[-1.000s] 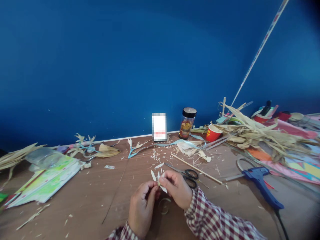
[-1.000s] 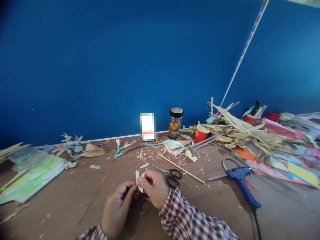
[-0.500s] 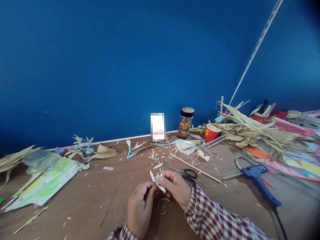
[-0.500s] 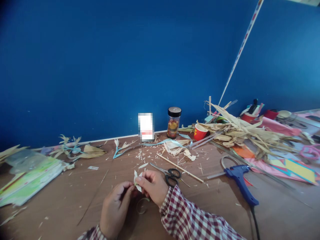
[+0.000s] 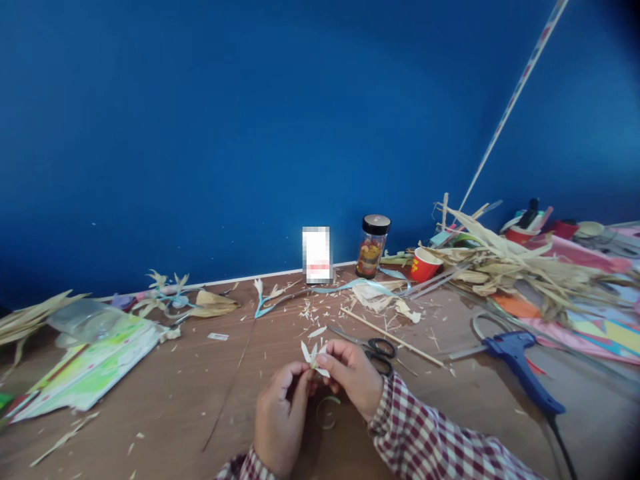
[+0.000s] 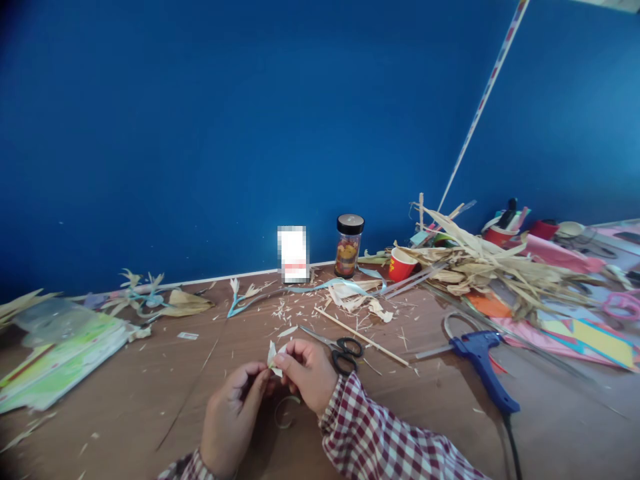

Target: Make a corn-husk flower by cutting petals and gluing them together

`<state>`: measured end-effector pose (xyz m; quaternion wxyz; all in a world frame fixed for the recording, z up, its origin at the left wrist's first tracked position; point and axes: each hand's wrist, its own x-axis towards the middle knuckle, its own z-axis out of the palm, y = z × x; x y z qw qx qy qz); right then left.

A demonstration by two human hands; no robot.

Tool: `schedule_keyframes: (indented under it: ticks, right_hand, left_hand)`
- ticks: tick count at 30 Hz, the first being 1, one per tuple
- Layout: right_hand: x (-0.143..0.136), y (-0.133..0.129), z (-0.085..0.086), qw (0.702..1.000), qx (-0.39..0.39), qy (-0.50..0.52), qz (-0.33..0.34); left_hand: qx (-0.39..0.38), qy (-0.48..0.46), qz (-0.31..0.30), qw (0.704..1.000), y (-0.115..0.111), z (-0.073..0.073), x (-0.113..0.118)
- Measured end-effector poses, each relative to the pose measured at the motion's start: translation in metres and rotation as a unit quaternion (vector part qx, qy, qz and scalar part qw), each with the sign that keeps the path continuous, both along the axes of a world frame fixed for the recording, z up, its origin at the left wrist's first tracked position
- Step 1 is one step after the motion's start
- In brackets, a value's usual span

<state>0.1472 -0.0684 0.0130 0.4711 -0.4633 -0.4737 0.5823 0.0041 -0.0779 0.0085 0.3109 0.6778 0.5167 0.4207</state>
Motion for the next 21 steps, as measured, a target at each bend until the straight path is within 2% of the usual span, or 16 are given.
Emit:
schedule_keyframes:
  ticks: [8,11,14,17,21]
  right_hand:
    - [-0.0021,0.0012,-0.0012,1.0,0.002,-0.004,-0.021]
    - [-0.0033,0.0006,0.0008,0.999,-0.015,0.014,-0.033]
    - [-0.0033,-0.0009,0.0021,1.0,-0.015,0.02,-0.018]
    - [-0.0026,-0.0034,0.0029,1.0,-0.003,-0.015,0.009]
    - [-0.0025,-0.0056,0.005,0.999,0.007,-0.039,0.013]
  left_hand:
    - [-0.03,-0.032,0.016,0.999,0.0033,-0.0019,-0.0015]
    - [-0.023,-0.029,0.035,0.999,0.0054,-0.0044,-0.0024]
    - [-0.005,-0.021,0.055,0.998,0.0061,-0.0075,-0.0032]
    - [-0.006,-0.019,0.045,0.999,0.0055,-0.0085,-0.0026]
    - [-0.028,-0.033,0.027,0.999,0.0044,-0.0059,-0.0007]
